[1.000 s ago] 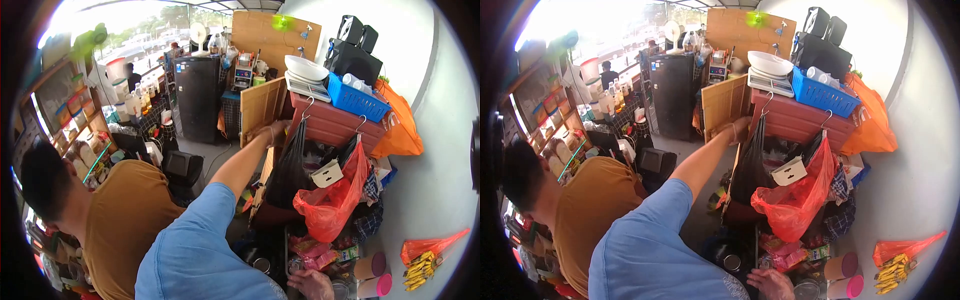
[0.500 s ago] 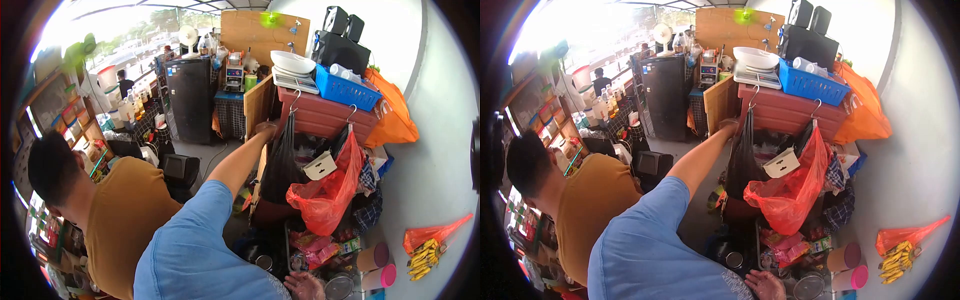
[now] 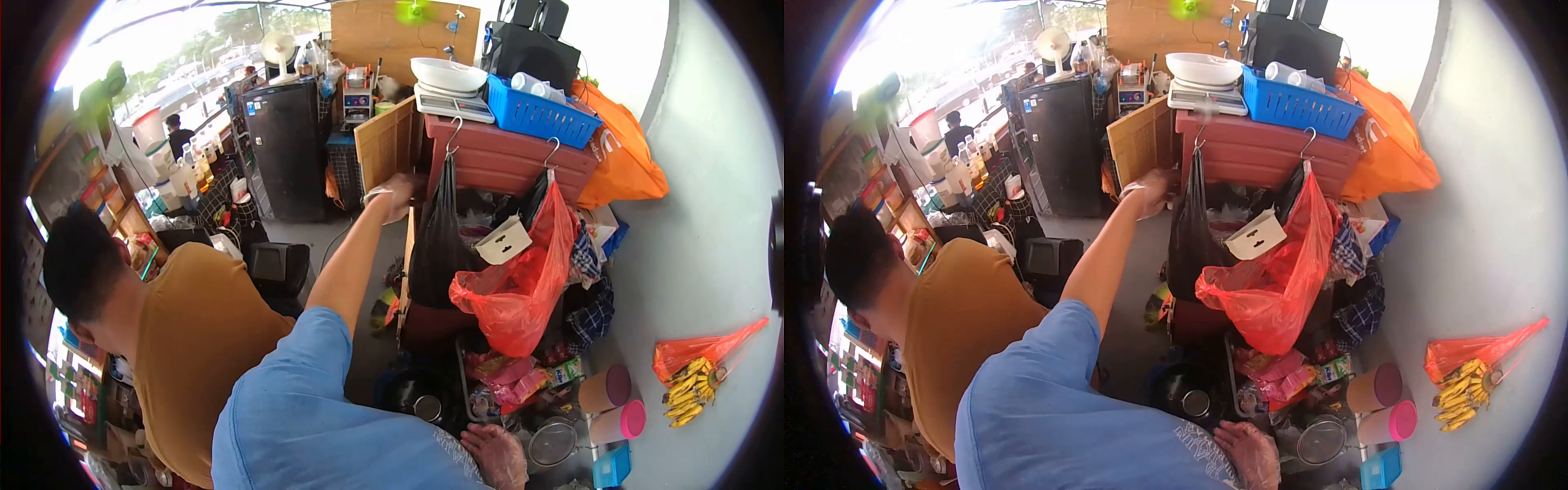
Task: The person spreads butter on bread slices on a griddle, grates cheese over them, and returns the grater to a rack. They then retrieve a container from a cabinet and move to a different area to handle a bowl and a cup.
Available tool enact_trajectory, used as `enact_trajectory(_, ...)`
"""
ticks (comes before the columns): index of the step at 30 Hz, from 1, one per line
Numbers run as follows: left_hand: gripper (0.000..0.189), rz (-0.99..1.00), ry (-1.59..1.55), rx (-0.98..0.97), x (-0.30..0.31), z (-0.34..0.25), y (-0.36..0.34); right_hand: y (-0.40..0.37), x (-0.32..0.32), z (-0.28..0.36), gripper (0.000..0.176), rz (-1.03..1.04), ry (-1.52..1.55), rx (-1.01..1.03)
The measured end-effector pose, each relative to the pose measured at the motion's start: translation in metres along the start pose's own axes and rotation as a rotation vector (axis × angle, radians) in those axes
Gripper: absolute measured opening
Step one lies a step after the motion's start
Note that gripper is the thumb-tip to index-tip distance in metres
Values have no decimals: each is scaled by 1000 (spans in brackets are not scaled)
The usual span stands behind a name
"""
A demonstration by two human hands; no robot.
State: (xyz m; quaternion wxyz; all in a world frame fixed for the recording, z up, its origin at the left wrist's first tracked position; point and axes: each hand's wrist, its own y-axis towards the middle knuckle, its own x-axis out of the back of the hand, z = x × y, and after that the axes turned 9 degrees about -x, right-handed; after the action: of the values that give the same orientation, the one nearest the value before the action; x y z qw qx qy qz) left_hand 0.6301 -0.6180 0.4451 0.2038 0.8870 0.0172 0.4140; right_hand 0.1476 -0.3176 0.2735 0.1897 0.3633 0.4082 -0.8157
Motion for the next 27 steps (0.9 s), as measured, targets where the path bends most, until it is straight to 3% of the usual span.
enact_trajectory(1,36,-118,-537,183,-1,-4,-9,-1,4,-2,28,-8,4,0)
enact_trajectory(2,41,-202,-703,325,-3,12,-18,0,10,-5,29,-7,13,10)
enact_trajectory(4,36,-119,-270,30,15,0,-67,-4,16,-5,30,-11,30,32)
enact_trajectory(5,33,-266,-603,-13,19,-5,-90,-7,15,-5,31,-16,46,41)
enact_trajectory(6,32,-583,-664,122,17,-34,-104,-10,15,-5,31,-21,63,50)
enact_trajectory(7,29,-795,-815,-18,17,-21,-113,-12,16,-5,31,-32,75,57)
enact_trajectory(9,25,-1210,-753,88,23,-1,-98,-16,21,-6,31,-32,120,67)
enact_trajectory(10,22,-1313,-725,136,22,53,-81,-19,24,-9,31,-41,130,66)
enact_trajectory(12,17,-1009,-917,265,12,127,-59,-15,29,-10,30,-61,210,66)
enact_trajectory(14,7,-783,-857,33,-22,108,-28,-13,50,-15,29,-30,210,55)
enact_trajectory(16,25,-604,-589,205,-41,135,-12,-1,77,-18,30,8,266,8)
enact_trajectory(17,30,-608,-963,285,-42,52,-23,6,89,-20,30,43,239,-6)
enact_trajectory(18,34,-566,-934,457,-48,37,-17,12,103,-21,31,76,252,-26)
enact_trajectory(20,39,-660,-395,-50,-118,198,38,18,126,-25,32,124,248,-46)
enact_trajectory(22,27,-480,-556,472,-54,21,1,17,152,-37,34,160,256,6)
enact_trajectory(23,42,-560,-332,112,-103,160,39,20,160,-41,35,181,262,34)
enact_trajectory(24,55,-659,-1009,458,-82,86,25,25,166,-45,36,202,271,55)
enact_trajectory(26,56,-635,-836,537,-60,27,6,32,170,-45,36,215,286,78)
enact_trajectory(27,54,-618,-829,568,-63,43,12,34,170,-44,35,207,294,70)
